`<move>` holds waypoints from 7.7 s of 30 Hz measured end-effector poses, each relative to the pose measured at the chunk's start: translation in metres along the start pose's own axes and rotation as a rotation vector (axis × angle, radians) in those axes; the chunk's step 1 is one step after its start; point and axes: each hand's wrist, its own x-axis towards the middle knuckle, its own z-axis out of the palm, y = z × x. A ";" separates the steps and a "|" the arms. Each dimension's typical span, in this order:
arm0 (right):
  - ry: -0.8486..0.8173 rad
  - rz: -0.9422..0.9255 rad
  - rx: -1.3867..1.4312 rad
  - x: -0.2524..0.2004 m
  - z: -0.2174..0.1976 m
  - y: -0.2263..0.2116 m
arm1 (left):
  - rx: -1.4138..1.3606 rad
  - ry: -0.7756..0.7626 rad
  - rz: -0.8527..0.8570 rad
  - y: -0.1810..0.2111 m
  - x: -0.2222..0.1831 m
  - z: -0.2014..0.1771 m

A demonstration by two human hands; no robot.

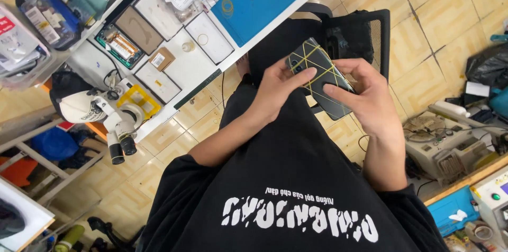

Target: Repairing a smartphone by applying adhesive to the frame, attaching the screen, securing it with rubber bands, and cleaning the surface.

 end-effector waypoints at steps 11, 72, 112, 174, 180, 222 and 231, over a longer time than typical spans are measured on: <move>0.434 0.046 0.806 0.057 0.020 0.107 | -0.159 0.107 -0.277 -0.061 0.031 -0.013; -0.495 -0.196 -0.401 0.036 0.076 -0.061 | 0.317 -0.089 0.489 0.066 0.005 -0.082; 0.003 -0.077 0.177 -0.008 0.022 0.070 | 0.627 -0.248 0.673 -0.002 -0.012 -0.058; -0.424 0.066 -0.480 0.056 0.026 -0.076 | 0.506 -0.322 0.543 0.077 0.065 -0.041; -0.484 -0.128 -0.265 0.033 0.012 -0.051 | 0.412 -0.355 0.540 0.075 0.036 -0.032; -0.257 -0.198 0.116 -0.037 -0.033 -0.007 | 0.942 -1.113 0.316 0.141 -0.007 0.029; 0.126 -0.394 0.448 -0.059 -0.012 -0.005 | 0.746 -0.492 0.942 0.062 -0.054 0.034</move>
